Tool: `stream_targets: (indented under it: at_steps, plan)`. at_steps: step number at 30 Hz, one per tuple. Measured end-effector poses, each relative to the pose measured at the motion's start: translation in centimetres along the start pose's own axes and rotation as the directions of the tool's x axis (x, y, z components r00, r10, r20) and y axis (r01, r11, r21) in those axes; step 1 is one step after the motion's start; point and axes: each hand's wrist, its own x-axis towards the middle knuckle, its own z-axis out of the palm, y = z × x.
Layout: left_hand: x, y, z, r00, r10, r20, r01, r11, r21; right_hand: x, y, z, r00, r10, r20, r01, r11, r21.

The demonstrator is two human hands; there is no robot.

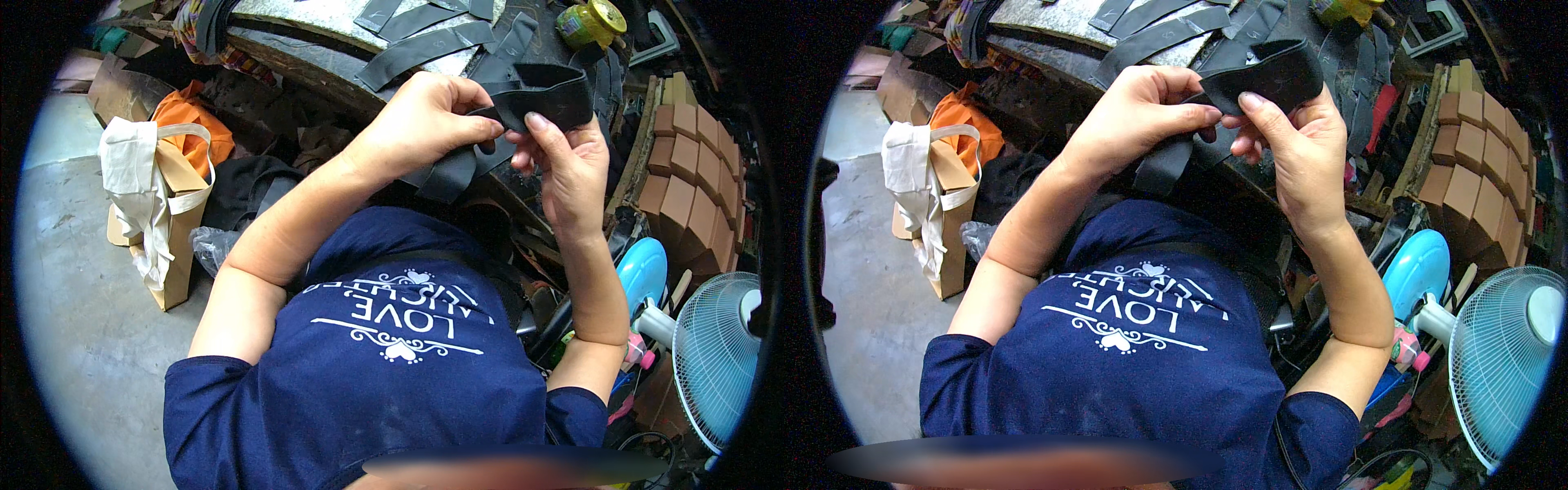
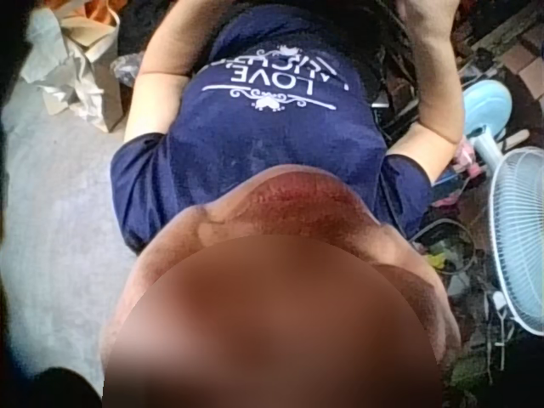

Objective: The person repeatedly picks up small black leather pieces from a cluttered workbench, folds or aligns them by hand, and places them back on the table. The person handles the pieces one at a time, occasionally adjusting their orientation before setting them down.

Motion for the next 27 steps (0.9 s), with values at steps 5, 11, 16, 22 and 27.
stream_targets:
  at_steps: [5,11,16,22,27]
  plan:
    - [-0.1,-0.2,-0.2,0.996,-0.070,0.051,0.082,0.955,-0.284,0.1,1.1,-0.2,0.999,0.000,-0.050,0.000,1.000,-0.004]
    - [0.2,-0.5,-0.6,0.995,-0.078,0.056,0.090,0.960,-0.264,0.5,0.9,-0.7,0.994,-0.077,-0.083,0.081,0.995,0.057]
    - [0.2,-0.5,-0.5,0.993,-0.103,0.063,0.114,0.971,-0.209,0.1,0.7,-0.4,0.999,-0.034,-0.021,0.034,0.999,-0.022]
    - [0.2,-0.3,-0.4,0.993,-0.096,0.070,0.107,0.976,-0.191,0.2,1.0,-0.2,0.999,-0.019,-0.037,0.018,0.999,-0.038]
    - [0.2,-0.3,-0.4,0.993,-0.099,0.071,0.112,0.974,-0.197,0.1,0.9,-0.4,1.000,0.002,-0.027,-0.002,1.000,-0.018]
